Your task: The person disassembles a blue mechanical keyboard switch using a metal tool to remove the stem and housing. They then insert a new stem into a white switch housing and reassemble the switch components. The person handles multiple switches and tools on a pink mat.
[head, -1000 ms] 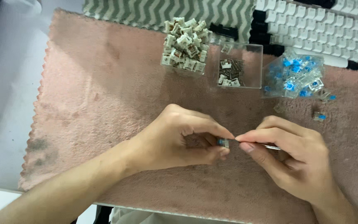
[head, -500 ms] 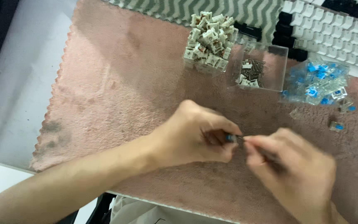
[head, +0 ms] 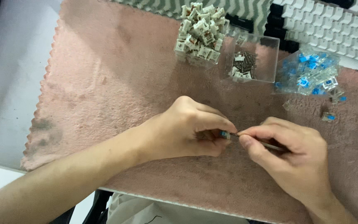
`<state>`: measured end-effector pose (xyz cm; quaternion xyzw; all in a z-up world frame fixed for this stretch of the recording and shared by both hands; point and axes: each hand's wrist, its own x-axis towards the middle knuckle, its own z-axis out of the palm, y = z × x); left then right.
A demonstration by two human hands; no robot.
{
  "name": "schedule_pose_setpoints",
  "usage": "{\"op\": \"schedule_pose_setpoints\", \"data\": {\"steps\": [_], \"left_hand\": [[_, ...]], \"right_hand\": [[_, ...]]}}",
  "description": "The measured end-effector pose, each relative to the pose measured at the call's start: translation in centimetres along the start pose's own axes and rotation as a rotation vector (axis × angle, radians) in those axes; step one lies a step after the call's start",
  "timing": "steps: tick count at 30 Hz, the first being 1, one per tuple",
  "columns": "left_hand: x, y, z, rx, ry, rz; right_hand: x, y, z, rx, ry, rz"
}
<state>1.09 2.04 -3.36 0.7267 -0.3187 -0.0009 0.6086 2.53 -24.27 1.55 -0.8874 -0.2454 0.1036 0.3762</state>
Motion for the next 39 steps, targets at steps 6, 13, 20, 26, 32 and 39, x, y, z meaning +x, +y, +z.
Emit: {"op": "schedule_pose_setpoints", "data": {"steps": [6, 13, 20, 26, 32, 39], "left_hand": [[-0.4, -0.2, 0.4, 0.132, 0.033, 0.099], [0.7, 1.8, -1.2, -0.159, -0.039, -0.146], [0.6, 0.9, -1.1, -0.127, -0.055, -0.034], [-0.1, -0.1, -0.2, 0.026, -0.006, 0.039], [0.7, 0.7, -1.1, 0.042, -0.03, -0.021], [0.8, 1.6, -1.9, 0.119, -0.007, -0.099]], "right_hand": [[0.0, -1.0, 0.0, 0.147, 0.004, 0.251], [0.0, -0.3, -0.8, -0.021, 0.027, -0.222], [-0.1, -0.8, -0.6, 0.035, 0.016, -0.173], [0.0, -0.8, 0.0, 0.124, -0.019, 0.014], [0.9, -0.5, -1.3, 0.049, 0.059, -0.113], [1.2, 1.2, -2.1, -0.274, -0.021, -0.189]]}}
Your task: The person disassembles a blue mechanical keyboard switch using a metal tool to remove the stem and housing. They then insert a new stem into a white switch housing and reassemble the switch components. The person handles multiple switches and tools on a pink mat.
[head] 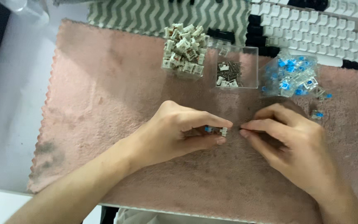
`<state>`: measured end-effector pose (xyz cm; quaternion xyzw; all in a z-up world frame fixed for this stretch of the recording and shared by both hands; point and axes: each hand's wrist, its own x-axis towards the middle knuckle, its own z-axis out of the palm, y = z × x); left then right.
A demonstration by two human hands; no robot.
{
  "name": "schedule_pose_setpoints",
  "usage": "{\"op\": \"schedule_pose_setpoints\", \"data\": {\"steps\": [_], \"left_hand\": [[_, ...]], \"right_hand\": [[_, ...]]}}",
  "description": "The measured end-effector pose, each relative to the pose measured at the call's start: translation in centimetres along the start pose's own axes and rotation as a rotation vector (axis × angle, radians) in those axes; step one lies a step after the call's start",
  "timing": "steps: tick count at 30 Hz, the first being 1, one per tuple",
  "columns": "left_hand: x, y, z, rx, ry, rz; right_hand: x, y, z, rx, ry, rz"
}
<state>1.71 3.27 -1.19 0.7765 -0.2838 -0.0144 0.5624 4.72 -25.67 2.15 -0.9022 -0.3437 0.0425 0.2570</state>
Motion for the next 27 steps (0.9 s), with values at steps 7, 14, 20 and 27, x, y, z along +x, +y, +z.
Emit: {"op": "schedule_pose_setpoints", "data": {"steps": [7, 14, 20, 27], "left_hand": [[0.1, 1.1, -0.1, -0.03, -0.029, -0.047], [0.0, 1.7, -0.1, -0.091, -0.05, -0.142], [-0.1, 1.5, 0.0, -0.088, -0.044, -0.143], [0.2, 2.6, -0.8, -0.193, -0.004, -0.139]], "right_hand": [[-0.3, -2.1, 0.2, 0.139, 0.184, -0.021], [-0.5, -2.3, 1.7, 0.261, 0.187, -0.176], [-0.5, -2.2, 2.1, 0.315, 0.221, -0.116], [-0.2, -2.9, 1.3, 0.308, 0.307, -0.11]]}}
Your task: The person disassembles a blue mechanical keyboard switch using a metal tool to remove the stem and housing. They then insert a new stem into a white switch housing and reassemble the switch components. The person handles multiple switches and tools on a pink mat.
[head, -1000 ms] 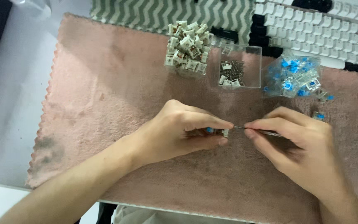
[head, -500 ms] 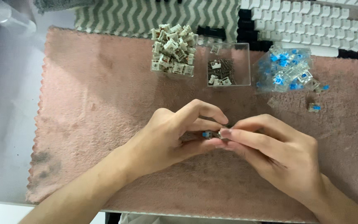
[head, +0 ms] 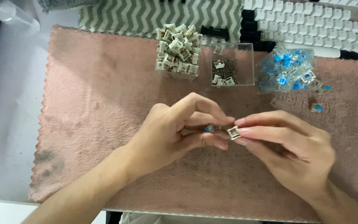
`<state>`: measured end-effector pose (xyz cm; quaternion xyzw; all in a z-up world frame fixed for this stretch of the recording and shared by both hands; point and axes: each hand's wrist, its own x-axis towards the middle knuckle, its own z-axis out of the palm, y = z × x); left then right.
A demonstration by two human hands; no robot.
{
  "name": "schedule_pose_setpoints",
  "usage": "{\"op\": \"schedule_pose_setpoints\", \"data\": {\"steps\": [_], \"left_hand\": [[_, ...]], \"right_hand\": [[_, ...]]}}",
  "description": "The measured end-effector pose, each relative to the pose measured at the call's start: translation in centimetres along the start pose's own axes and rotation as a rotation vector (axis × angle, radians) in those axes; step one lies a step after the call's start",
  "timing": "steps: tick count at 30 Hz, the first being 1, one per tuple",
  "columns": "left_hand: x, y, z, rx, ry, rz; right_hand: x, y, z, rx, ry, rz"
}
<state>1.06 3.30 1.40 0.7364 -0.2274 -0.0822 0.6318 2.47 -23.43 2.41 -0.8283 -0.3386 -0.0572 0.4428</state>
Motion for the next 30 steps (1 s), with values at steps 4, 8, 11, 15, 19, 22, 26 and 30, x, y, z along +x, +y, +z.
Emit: {"op": "schedule_pose_setpoints", "data": {"steps": [4, 8, 11, 15, 19, 22, 26, 30], "left_hand": [[-0.1, 0.0, 0.4, -0.303, 0.081, -0.016], [-0.3, 0.4, 0.4, -0.524, 0.135, -0.098], [-0.4, 0.6, 0.3, -0.622, 0.136, -0.127], [-0.3, 0.6, 0.3, -0.586, 0.132, -0.11], [-0.3, 0.2, 0.7, -0.586, 0.17, -0.076], [-0.2, 0.3, 0.7, -0.588, 0.179, -0.081], [-0.2, 0.7, 0.4, -0.618, 0.159, -0.142], [-0.1, 1.2, 0.5, -0.602, 0.161, -0.22]], "right_hand": [[-0.4, 0.2, -0.4, 0.001, 0.037, 0.038], [-1.1, 0.7, -0.6, 0.039, 0.066, 0.042], [-1.6, 1.0, -0.6, 0.06, 0.089, 0.055], [-1.8, 1.2, -0.7, 0.074, 0.116, 0.051], [-1.7, 0.8, -0.9, 0.118, 0.098, 0.094], [-2.0, 0.8, -1.0, 0.15, 0.091, 0.124], [-2.4, 1.1, -1.1, 0.21, 0.097, 0.087], [-2.3, 1.2, -1.2, 0.157, 0.094, 0.032]]}}
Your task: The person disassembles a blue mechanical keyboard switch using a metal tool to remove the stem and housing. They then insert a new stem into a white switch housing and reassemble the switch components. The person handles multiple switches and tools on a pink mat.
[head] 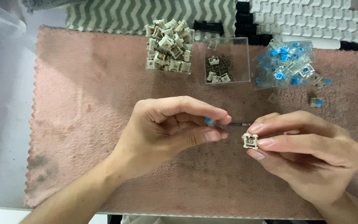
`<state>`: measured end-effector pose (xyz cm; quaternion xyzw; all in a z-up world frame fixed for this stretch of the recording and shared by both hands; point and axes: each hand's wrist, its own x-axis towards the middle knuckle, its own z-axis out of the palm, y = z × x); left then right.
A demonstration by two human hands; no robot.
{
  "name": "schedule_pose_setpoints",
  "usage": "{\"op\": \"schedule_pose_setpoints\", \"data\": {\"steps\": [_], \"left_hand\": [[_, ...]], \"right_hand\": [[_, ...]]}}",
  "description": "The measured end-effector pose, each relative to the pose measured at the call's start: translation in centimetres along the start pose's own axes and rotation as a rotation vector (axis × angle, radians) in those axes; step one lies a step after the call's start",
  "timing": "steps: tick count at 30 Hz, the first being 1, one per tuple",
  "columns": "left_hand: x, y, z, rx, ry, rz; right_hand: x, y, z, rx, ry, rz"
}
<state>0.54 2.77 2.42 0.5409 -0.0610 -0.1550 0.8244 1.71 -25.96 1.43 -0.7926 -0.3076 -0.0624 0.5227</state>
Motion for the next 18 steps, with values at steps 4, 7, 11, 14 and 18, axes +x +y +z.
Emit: {"op": "schedule_pose_setpoints", "data": {"steps": [4, 7, 11, 14, 18], "left_hand": [[-0.1, 0.3, 0.2, 0.01, -0.008, 0.016], [-0.2, 0.1, 0.2, -0.024, -0.024, 0.033], [-0.2, 0.1, 0.3, 0.054, -0.023, 0.072], [-0.2, 0.0, 0.4, 0.155, -0.018, 0.136], [-0.3, 0.3, 0.6, 0.348, 0.0, 0.218]], "right_hand": [[0.0, 0.9, -0.3, -0.04, -0.008, -0.102], [0.4, 1.0, -0.4, -0.025, -0.039, -0.182], [0.8, 0.2, -0.1, -0.031, -0.059, -0.166], [0.0, 0.0, 0.2, 0.015, -0.016, -0.064], [-0.9, 0.3, 0.9, 0.233, 0.073, 0.062]]}}
